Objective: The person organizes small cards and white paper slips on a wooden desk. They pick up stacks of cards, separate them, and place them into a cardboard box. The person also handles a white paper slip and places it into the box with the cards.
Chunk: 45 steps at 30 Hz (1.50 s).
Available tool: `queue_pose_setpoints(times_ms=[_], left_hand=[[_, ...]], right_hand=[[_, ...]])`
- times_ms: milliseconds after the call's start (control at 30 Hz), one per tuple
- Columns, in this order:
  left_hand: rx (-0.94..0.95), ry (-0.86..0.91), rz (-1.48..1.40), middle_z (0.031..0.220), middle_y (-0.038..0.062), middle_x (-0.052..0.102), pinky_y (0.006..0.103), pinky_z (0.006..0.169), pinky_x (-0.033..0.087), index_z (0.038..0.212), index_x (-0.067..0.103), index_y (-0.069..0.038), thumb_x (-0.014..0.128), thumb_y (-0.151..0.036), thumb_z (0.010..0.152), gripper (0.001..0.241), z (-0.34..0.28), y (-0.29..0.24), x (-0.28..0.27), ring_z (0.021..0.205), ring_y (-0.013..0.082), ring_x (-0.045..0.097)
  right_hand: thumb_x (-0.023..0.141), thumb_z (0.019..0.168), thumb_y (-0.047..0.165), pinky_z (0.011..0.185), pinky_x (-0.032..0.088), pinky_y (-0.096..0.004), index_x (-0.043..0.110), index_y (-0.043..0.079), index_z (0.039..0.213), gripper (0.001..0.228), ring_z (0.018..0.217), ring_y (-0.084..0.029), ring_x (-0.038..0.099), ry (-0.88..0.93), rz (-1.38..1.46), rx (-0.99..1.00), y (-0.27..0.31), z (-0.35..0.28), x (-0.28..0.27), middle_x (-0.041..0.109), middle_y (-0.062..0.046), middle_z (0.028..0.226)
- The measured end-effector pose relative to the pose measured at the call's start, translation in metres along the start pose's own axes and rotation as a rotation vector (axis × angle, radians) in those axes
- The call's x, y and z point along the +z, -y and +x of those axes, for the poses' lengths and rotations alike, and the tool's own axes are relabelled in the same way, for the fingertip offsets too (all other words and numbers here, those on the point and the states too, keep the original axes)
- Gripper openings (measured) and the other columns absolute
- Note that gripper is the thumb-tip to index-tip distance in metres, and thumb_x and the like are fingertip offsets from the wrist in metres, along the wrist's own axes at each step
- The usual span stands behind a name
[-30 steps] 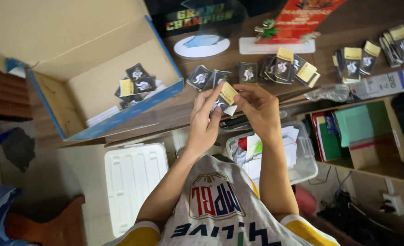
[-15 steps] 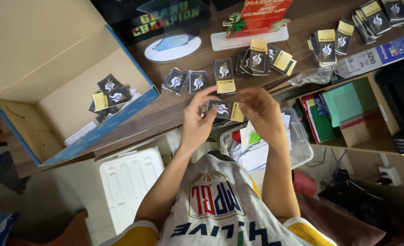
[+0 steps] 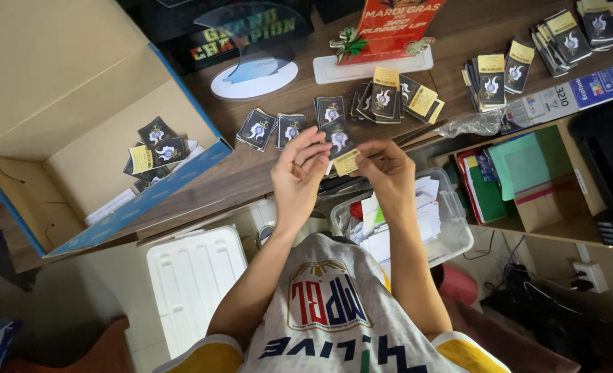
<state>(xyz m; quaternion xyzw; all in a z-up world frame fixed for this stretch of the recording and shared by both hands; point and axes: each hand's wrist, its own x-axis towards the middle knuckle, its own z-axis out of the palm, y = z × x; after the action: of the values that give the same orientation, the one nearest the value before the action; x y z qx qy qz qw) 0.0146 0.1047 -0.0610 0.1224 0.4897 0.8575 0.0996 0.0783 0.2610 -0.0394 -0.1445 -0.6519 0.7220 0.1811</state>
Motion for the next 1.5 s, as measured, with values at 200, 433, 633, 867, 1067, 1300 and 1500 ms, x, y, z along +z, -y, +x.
queue_pose_setpoints(times_ms=[200, 433, 633, 867, 1067, 1300, 1500], left_hand=[[0.113, -0.022, 0.053, 0.143, 0.016, 0.059, 0.0348, 0.115, 0.050, 0.143, 0.053, 0.005, 0.061, 0.012, 0.100, 0.044, 0.000, 0.002, 0.007, 0.132, 0.0224, 0.060], [0.114, 0.037, 0.054, 0.157, 0.016, 0.049, 0.0375, 0.123, 0.042, 0.148, 0.048, 0.004, 0.059, 0.007, 0.103, 0.046, 0.006, 0.006, 0.010, 0.144, 0.0254, 0.051], [0.020, 0.122, 0.081, 0.164, 0.013, 0.040, 0.0373, 0.120, 0.042, 0.151, 0.045, -0.001, 0.056, 0.009, 0.099, 0.054, 0.009, -0.015, 0.017, 0.151, 0.0255, 0.042], [0.231, 0.201, 0.408, 0.156, 0.016, 0.052, 0.0367, 0.123, 0.039, 0.141, 0.058, -0.002, 0.063, 0.003, 0.096, 0.046, 0.008, -0.039, 0.013, 0.149, 0.0260, 0.048], [0.247, 0.139, 0.497, 0.134, 0.013, 0.068, 0.0312, 0.102, 0.053, 0.130, 0.067, -0.002, 0.066, -0.004, 0.097, 0.033, -0.017, -0.090, 0.001, 0.116, 0.0206, 0.067], [0.503, -0.172, 0.923, 0.124, 0.009, 0.071, 0.0330, 0.088, 0.058, 0.122, 0.072, -0.005, 0.067, -0.006, 0.098, 0.024, -0.050, -0.163, -0.078, 0.101, 0.0223, 0.071], [0.522, -0.293, 1.660, 0.112, 0.013, 0.073, 0.0463, 0.095, 0.045, 0.117, 0.072, -0.005, 0.075, -0.024, 0.084, 0.039, -0.052, -0.223, -0.145, 0.102, 0.0358, 0.068]], right_hand=[[0.066, 0.097, -0.002, 0.073, 0.064, -0.029, 0.067, -0.007, 0.108, 0.012, 0.083, -0.011, 0.071, -0.075, 0.033, 0.056, 0.003, 0.009, 0.011, 0.071, -0.009, 0.097], [0.069, 0.097, -0.002, 0.070, 0.063, -0.027, 0.067, -0.006, 0.107, 0.012, 0.078, -0.010, 0.070, -0.118, -0.024, -0.035, -0.010, 0.022, 0.023, 0.073, -0.008, 0.091], [0.074, 0.095, 0.000, 0.067, 0.056, -0.022, 0.069, -0.005, 0.104, 0.011, 0.076, -0.007, 0.068, -0.194, -0.194, -0.122, -0.004, 0.022, 0.036, 0.073, -0.005, 0.089], [0.078, 0.091, -0.001, 0.060, 0.049, -0.026, 0.074, 0.002, 0.103, 0.012, 0.067, -0.011, 0.061, -0.249, -0.591, -0.328, 0.009, 0.016, 0.049, 0.063, -0.008, 0.097], [0.074, 0.093, -0.003, 0.060, 0.049, -0.025, 0.074, 0.004, 0.107, 0.015, 0.073, -0.014, 0.060, -0.171, -0.590, -0.539, 0.030, 0.005, 0.079, 0.062, -0.007, 0.105], [0.077, 0.096, 0.005, 0.080, 0.057, -0.038, 0.071, 0.006, 0.113, 0.018, 0.093, -0.027, 0.069, 0.411, -0.607, -0.892, 0.076, 0.017, 0.176, 0.068, -0.009, 0.102], [0.072, 0.092, 0.015, 0.080, 0.051, -0.048, 0.066, -0.002, 0.125, 0.036, 0.093, -0.041, 0.066, 0.943, -0.813, -0.753, 0.094, 0.046, 0.263, 0.069, -0.020, 0.104]])
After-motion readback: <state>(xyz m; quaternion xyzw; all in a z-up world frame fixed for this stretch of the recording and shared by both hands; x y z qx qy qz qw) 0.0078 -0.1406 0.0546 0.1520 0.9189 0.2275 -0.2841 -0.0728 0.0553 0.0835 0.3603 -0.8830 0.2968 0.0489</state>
